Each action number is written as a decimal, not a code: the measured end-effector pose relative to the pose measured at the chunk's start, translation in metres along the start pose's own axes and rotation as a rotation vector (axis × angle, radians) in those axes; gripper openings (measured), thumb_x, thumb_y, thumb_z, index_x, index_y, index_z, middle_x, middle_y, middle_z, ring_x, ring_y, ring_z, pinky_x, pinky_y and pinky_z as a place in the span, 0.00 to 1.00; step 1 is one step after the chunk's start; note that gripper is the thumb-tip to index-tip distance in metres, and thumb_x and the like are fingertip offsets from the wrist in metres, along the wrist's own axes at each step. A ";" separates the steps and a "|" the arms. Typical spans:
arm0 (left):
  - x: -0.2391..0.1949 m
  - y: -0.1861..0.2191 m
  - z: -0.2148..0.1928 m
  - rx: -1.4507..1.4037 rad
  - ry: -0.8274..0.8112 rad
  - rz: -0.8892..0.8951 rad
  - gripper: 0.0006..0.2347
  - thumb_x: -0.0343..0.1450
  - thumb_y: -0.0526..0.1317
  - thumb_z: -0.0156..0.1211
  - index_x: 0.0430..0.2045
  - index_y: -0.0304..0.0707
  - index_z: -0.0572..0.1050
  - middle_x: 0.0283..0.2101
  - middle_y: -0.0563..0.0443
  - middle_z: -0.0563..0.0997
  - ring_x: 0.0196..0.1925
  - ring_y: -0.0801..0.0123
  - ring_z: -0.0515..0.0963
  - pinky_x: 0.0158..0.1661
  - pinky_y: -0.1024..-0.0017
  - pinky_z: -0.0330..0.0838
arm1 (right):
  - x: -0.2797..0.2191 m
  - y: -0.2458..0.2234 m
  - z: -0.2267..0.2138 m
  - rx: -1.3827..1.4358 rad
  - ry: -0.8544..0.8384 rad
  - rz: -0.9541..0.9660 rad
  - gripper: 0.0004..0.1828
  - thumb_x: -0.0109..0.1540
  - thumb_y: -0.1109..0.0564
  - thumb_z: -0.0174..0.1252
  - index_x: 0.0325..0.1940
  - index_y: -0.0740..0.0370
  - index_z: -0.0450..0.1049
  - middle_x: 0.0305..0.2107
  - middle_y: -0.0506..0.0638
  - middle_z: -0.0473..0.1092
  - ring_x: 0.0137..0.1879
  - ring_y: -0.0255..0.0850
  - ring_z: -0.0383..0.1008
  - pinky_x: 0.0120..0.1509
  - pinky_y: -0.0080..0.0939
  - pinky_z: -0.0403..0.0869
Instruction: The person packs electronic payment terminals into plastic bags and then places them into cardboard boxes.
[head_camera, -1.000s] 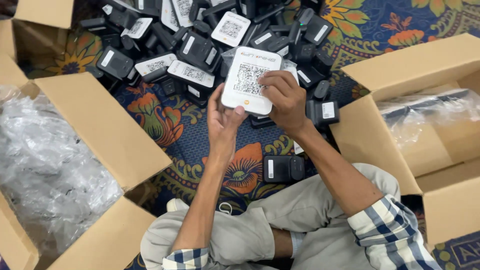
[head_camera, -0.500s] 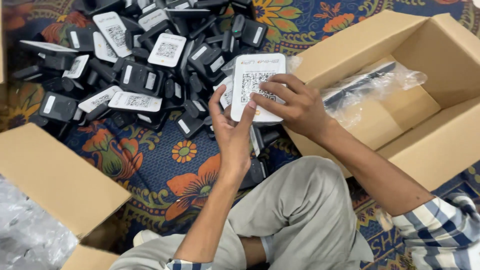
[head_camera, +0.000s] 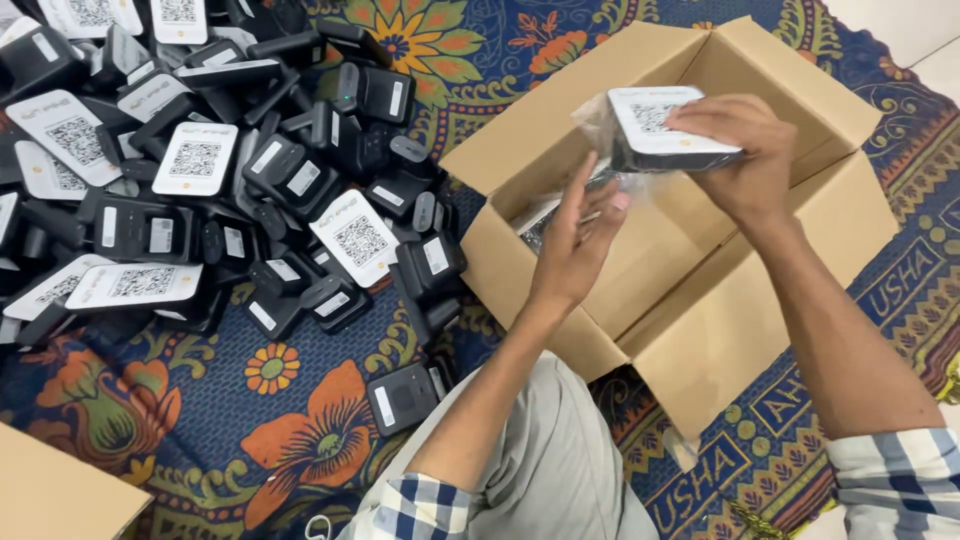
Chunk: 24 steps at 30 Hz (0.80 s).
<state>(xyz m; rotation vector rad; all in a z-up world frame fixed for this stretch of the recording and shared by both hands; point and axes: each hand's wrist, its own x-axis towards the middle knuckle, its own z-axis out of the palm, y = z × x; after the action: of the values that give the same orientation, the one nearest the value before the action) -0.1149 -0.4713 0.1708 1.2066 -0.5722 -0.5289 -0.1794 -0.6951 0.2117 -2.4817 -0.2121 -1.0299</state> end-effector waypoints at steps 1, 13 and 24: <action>0.002 -0.014 -0.002 0.000 -0.004 -0.005 0.32 0.73 0.49 0.58 0.73 0.39 0.55 0.60 0.41 0.76 0.59 0.65 0.77 0.58 0.69 0.70 | -0.004 0.019 -0.006 -0.001 0.001 0.006 0.14 0.61 0.64 0.73 0.50 0.59 0.82 0.47 0.50 0.79 0.59 0.43 0.79 0.67 0.42 0.73; 0.041 -0.064 -0.016 1.124 -0.273 0.359 0.31 0.71 0.46 0.63 0.69 0.38 0.60 0.70 0.32 0.63 0.72 0.43 0.62 0.68 0.50 0.58 | -0.045 0.223 -0.016 0.076 -0.101 0.401 0.16 0.59 0.71 0.68 0.48 0.59 0.83 0.47 0.51 0.79 0.54 0.37 0.79 0.64 0.37 0.76; 0.081 -0.125 -0.008 1.789 -0.668 0.376 0.34 0.73 0.59 0.51 0.70 0.36 0.58 0.76 0.46 0.55 0.80 0.60 0.46 0.74 0.51 0.33 | -0.076 0.273 0.063 0.236 -0.205 0.745 0.20 0.53 0.75 0.66 0.43 0.56 0.83 0.45 0.50 0.71 0.50 0.42 0.73 0.55 0.43 0.80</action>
<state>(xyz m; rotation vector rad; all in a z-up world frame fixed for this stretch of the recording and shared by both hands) -0.0585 -0.5522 0.0592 2.4777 -2.0314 0.0843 -0.1107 -0.9076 0.0263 -2.1548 0.4733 -0.4089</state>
